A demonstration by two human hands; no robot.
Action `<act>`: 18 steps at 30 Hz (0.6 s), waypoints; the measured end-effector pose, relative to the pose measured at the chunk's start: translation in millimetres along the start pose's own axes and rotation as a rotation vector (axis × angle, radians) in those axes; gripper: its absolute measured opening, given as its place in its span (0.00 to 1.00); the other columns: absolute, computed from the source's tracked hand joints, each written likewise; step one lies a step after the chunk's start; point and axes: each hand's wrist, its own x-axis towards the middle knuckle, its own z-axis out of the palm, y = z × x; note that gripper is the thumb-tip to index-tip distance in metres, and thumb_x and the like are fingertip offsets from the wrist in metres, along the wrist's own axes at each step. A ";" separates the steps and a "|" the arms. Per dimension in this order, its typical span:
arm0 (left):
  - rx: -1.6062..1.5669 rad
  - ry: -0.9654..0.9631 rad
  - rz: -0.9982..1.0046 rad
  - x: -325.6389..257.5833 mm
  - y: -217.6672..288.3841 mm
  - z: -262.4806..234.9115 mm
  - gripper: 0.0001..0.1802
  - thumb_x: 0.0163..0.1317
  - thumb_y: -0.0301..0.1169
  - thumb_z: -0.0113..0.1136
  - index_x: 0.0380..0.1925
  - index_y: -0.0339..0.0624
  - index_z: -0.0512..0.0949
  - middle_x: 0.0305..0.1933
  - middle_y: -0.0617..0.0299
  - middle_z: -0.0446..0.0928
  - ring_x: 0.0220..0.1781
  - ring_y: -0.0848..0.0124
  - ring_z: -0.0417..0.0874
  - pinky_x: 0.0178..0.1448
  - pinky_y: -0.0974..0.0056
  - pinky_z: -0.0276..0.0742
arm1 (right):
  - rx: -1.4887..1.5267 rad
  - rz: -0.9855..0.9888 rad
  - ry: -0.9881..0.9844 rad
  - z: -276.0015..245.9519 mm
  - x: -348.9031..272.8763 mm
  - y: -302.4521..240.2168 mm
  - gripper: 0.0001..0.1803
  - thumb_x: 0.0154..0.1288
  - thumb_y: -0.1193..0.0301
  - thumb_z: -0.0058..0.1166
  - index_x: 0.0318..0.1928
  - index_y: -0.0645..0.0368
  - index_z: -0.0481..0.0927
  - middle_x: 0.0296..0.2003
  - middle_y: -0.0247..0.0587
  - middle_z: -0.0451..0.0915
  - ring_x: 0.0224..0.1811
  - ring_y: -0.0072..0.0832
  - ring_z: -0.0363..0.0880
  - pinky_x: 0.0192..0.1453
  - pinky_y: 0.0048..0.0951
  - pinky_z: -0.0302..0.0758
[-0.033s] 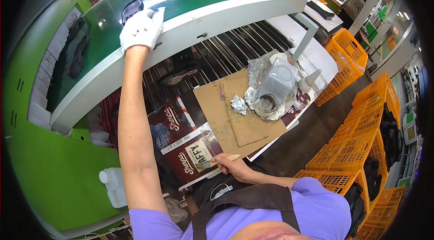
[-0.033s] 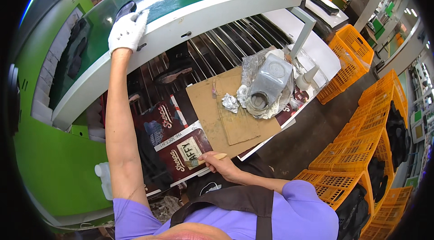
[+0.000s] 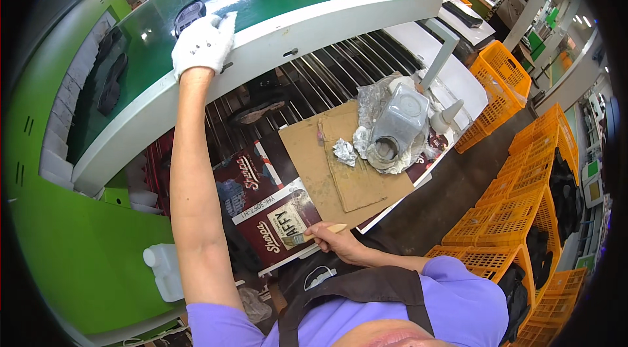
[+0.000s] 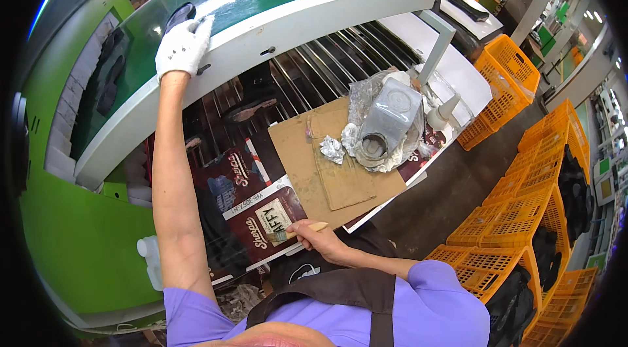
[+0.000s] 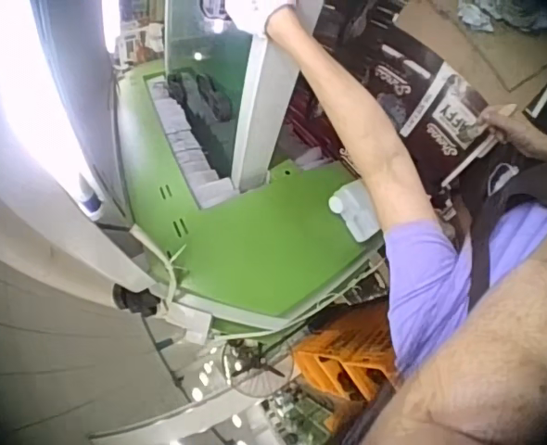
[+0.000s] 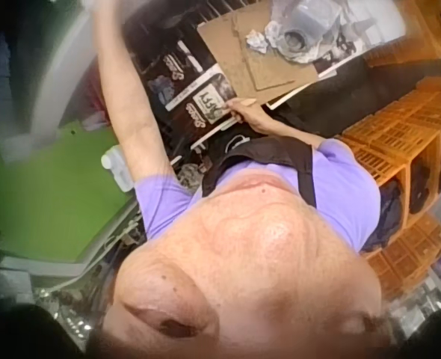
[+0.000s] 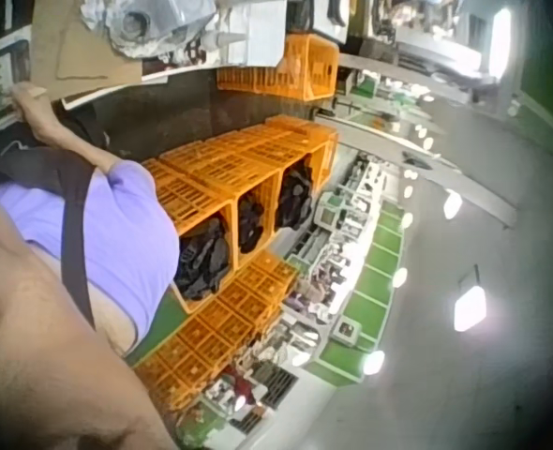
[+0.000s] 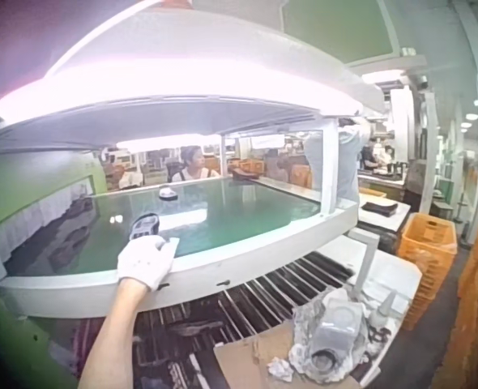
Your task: The person applies a substance to the bottom of black shoe soles using a brush. They hold the sole in their left hand and use the brush in their right hand to cover the surface. The person places the treated sole onto a conveyor belt and repeats the process with another sole.
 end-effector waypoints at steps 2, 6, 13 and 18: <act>-0.008 -0.020 -0.013 -1.9 3.4 -4.3 0.26 0.61 0.53 0.43 0.36 0.44 0.81 0.40 0.50 0.79 0.44 0.53 0.80 0.51 0.58 0.72 | 0.003 -0.017 -0.006 0.0 0.2 0.9 0.15 0.67 0.61 0.48 0.39 0.59 0.79 0.23 0.26 0.68 0.22 0.13 0.63 0.24 0.15 0.60; 0.012 -0.023 0.003 -3.0 4.7 -6.6 0.27 0.61 0.53 0.43 0.31 0.41 0.81 0.37 0.48 0.79 0.41 0.52 0.80 0.49 0.57 0.72 | 0.009 -0.031 -0.017 -1.9 1.6 3.3 0.15 0.67 0.60 0.48 0.39 0.59 0.79 0.23 0.26 0.68 0.22 0.13 0.62 0.24 0.15 0.60; 0.006 -0.012 0.009 -4.1 5.1 -6.6 0.27 0.62 0.53 0.42 0.33 0.42 0.81 0.39 0.50 0.79 0.43 0.54 0.79 0.50 0.58 0.72 | 0.012 -0.017 -0.001 0.8 -1.2 -1.0 0.15 0.67 0.61 0.47 0.39 0.59 0.79 0.23 0.26 0.68 0.22 0.13 0.62 0.24 0.15 0.60; 0.001 0.021 0.030 -4.2 3.2 -3.1 0.27 0.62 0.53 0.42 0.34 0.42 0.81 0.40 0.50 0.79 0.42 0.54 0.79 0.50 0.58 0.72 | 0.011 -0.014 -0.009 -0.3 -0.8 -0.3 0.15 0.68 0.61 0.47 0.40 0.59 0.79 0.23 0.27 0.68 0.22 0.13 0.62 0.24 0.15 0.60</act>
